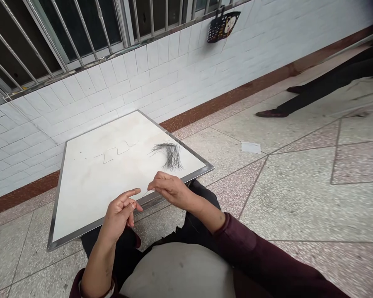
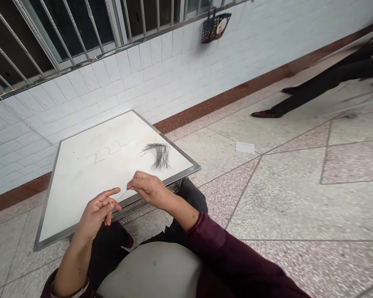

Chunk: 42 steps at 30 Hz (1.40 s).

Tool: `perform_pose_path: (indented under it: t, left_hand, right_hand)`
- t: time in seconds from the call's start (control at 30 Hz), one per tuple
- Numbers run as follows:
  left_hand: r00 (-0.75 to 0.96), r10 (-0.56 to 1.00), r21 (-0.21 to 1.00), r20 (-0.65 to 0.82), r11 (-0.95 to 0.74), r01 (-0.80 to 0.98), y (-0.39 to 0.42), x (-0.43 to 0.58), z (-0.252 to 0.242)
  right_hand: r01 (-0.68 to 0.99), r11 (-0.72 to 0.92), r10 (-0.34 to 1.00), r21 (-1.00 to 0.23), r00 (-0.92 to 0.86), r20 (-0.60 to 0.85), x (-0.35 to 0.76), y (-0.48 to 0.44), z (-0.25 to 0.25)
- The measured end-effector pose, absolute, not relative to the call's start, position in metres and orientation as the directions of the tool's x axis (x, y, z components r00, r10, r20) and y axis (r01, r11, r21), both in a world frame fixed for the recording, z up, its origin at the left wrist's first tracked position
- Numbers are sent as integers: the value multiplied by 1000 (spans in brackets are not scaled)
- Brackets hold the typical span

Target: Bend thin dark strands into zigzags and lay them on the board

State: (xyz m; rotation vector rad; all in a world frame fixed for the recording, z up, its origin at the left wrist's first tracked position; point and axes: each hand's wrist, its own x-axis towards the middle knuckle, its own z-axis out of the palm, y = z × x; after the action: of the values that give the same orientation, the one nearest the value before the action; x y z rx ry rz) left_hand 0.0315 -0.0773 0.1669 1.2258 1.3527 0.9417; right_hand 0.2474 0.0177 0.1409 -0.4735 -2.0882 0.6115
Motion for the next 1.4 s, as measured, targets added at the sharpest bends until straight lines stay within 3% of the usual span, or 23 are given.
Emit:
perform_pose_path:
  t: [0.2, 0.33, 0.53, 0.97, 1.17, 1.4]
  left_hand:
    - [-250, 968, 979, 10, 41, 197, -80, 11, 176]
    - [-152, 988, 972, 34, 2, 234, -77, 32, 178]
    - [-10, 1000, 988, -10, 12, 155, -79, 54, 161]
    - [-14, 992, 892, 127, -109, 439, -85, 47, 158]
    - [-57, 984, 873, 166, -120, 472, -88, 38, 155]
    - [-347, 907, 851, 239, -23, 525, -94, 23, 168]
  right_hand:
    - [159, 798, 593, -581, -375, 713, 257, 24, 148]
    - [94, 799, 573, -593, -416, 706, 244, 13, 148]
    - [36, 806, 519, -591, -523, 676, 238, 8, 140]
    - [95, 810, 514, -578, -590, 623, 233, 8, 133]
    - [95, 789, 544, -607, -565, 620, 233, 10, 133]
    - [114, 760, 615, -640, -442, 653, 237, 18, 134]
